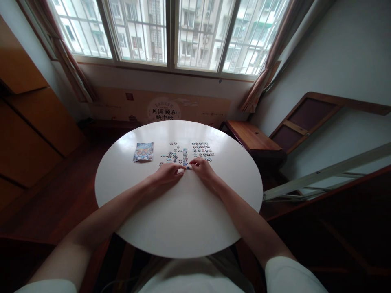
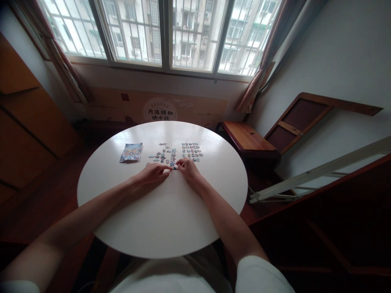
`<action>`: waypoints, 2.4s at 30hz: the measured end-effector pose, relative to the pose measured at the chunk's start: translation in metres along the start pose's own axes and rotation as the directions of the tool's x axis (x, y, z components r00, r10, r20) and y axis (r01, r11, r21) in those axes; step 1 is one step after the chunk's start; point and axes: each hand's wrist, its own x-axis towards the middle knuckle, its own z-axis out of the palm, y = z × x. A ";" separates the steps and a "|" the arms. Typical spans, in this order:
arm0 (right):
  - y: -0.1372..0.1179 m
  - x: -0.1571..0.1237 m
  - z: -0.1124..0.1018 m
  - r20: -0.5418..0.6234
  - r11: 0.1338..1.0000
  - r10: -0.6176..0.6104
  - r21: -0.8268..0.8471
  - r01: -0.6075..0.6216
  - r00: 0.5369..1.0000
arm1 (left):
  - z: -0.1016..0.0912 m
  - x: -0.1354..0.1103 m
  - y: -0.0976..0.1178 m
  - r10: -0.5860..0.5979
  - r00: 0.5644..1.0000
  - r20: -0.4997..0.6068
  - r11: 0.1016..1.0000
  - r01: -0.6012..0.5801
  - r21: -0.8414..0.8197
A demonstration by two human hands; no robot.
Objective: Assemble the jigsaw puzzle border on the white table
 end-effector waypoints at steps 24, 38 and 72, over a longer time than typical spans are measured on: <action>0.002 -0.002 -0.007 0.081 0.986 0.088 -0.145 -0.076 0.993 | -0.001 0.000 0.000 -0.018 1.000 0.000 1.000 0.018 0.005; -0.001 -0.003 -0.009 0.084 0.987 0.088 -0.142 -0.076 0.993 | -0.002 0.000 0.001 -0.017 1.000 0.002 1.000 0.017 -0.009; 0.000 -0.003 -0.009 0.099 0.987 0.092 -0.138 -0.078 0.991 | -0.003 0.000 0.001 -0.015 1.000 0.001 1.000 0.015 -0.007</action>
